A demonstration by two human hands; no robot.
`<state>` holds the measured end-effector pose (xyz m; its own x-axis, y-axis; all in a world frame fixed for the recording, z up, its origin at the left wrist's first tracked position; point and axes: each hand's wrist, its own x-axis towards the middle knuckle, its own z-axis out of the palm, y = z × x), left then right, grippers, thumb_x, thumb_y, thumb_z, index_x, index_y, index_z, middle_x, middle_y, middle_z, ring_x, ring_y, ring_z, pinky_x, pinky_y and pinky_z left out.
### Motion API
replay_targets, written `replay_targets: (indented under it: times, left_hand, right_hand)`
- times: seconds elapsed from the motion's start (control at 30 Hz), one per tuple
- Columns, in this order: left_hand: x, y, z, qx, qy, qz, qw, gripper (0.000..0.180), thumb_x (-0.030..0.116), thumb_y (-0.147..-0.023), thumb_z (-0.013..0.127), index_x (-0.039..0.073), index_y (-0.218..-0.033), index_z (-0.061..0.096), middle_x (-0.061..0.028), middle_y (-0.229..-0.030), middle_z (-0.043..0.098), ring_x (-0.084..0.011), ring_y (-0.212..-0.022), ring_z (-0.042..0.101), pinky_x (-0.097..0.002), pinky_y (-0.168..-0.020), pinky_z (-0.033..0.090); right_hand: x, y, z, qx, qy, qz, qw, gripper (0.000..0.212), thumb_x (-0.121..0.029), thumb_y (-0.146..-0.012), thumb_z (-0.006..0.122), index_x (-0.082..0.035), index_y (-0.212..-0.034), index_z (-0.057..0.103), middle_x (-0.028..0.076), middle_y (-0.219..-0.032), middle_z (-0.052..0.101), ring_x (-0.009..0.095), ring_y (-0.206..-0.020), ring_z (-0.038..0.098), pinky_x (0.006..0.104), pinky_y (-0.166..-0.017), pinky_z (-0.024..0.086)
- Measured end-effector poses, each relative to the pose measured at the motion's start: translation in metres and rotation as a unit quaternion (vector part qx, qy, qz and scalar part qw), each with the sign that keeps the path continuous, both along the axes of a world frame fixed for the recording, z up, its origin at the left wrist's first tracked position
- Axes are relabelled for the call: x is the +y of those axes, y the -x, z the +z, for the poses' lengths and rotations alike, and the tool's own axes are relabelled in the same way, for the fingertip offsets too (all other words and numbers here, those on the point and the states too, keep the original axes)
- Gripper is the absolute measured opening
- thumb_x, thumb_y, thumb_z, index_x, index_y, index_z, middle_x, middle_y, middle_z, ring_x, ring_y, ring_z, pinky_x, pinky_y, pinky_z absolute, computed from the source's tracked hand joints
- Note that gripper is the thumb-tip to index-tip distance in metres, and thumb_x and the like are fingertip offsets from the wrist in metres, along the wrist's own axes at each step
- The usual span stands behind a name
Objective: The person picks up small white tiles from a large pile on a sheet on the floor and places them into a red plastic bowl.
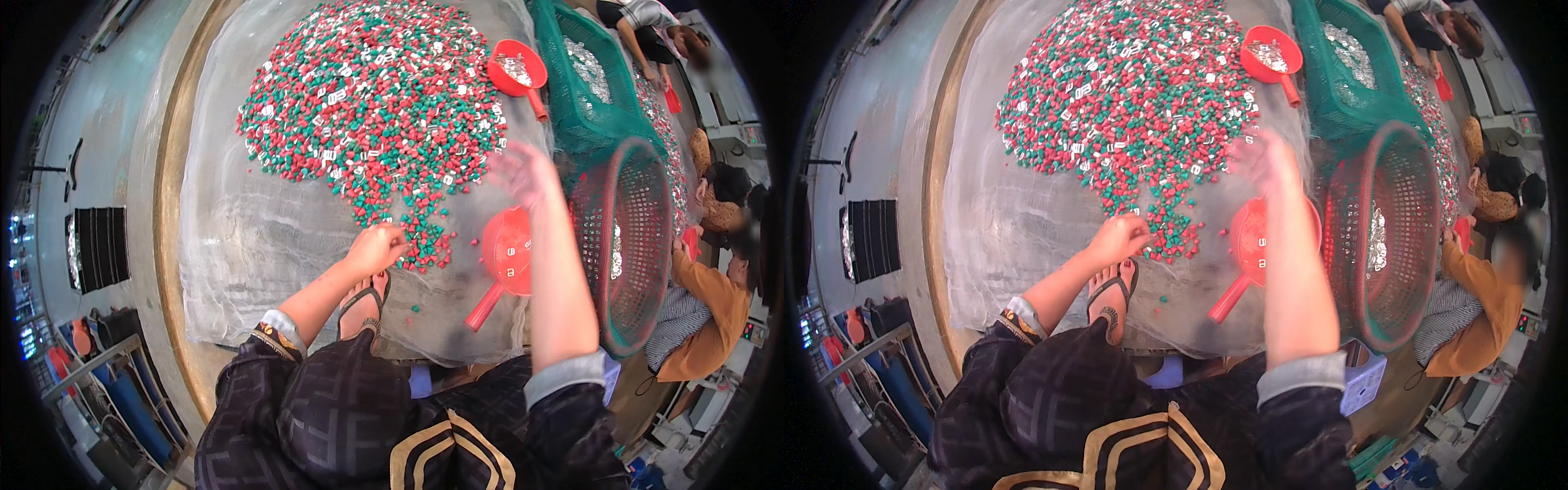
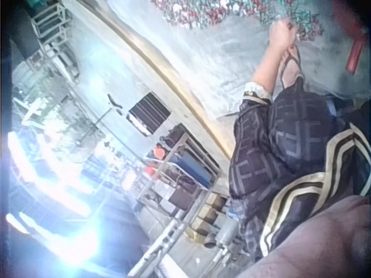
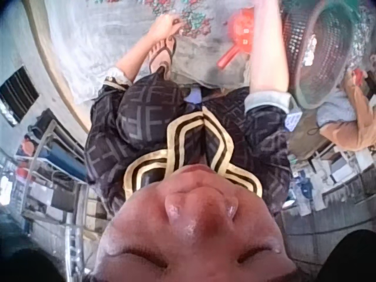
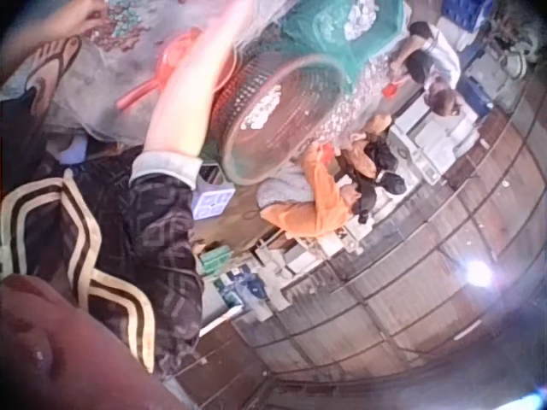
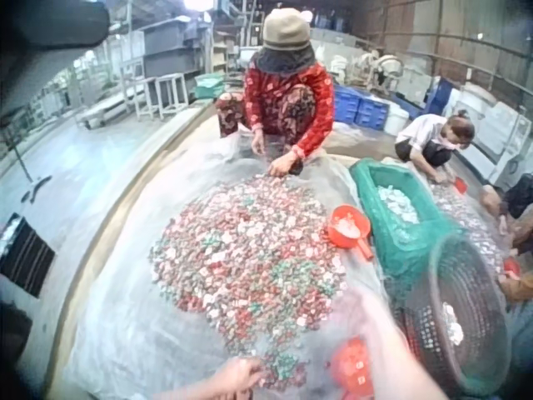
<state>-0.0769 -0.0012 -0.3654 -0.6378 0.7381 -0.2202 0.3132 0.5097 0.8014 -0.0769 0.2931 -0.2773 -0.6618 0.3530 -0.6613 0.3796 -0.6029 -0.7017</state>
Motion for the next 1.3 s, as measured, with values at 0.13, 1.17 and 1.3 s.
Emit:
replay_targets:
  times: [0.13, 1.17, 1.3]
  left_hand:
    - [0.013, -0.010, 0.021, -0.085, -0.101, 0.033, 0.991, 0.013, 0.009, -0.074, 0.066, 0.001, -0.083, 0.063, -0.0078, -0.072, 0.059, -0.0194, -0.062, 0.059, -0.0330, -0.059, 0.047]
    - [-0.026, 0.028, -0.028, -0.276, -0.065, 0.146, 0.948, 0.012, 0.005, -0.072, 0.067, -0.001, -0.078, 0.058, -0.0078, -0.076, 0.063, -0.0152, -0.066, 0.061, -0.0296, -0.061, 0.051]
    - [-0.026, 0.039, -0.033, -0.387, -0.240, 0.192, 0.869, 0.015, -0.003, -0.075, 0.057, 0.003, -0.085, 0.048, -0.0108, -0.084, 0.061, -0.0202, -0.075, 0.063, -0.0287, -0.061, 0.050]
  right_hand:
    - [-0.096, -0.059, -0.045, -0.115, 0.005, 0.111, 0.987, 0.041, -0.043, -0.085, 0.050, -0.004, -0.099, 0.057, 0.012, -0.091, 0.058, 0.022, -0.080, 0.059, 0.0359, -0.065, 0.050]
    - [-0.167, -0.109, -0.089, -0.074, 0.158, 0.012, 0.985, 0.041, -0.036, -0.091, 0.043, 0.000, -0.101, 0.058, 0.006, -0.076, 0.062, 0.012, -0.064, 0.058, 0.0264, -0.059, 0.048]
    - [-0.164, -0.113, -0.106, -0.097, 0.038, 0.061, 0.993, 0.034, -0.031, -0.090, 0.045, -0.001, -0.100, 0.059, 0.005, -0.074, 0.061, 0.010, -0.059, 0.055, 0.0231, -0.052, 0.045]
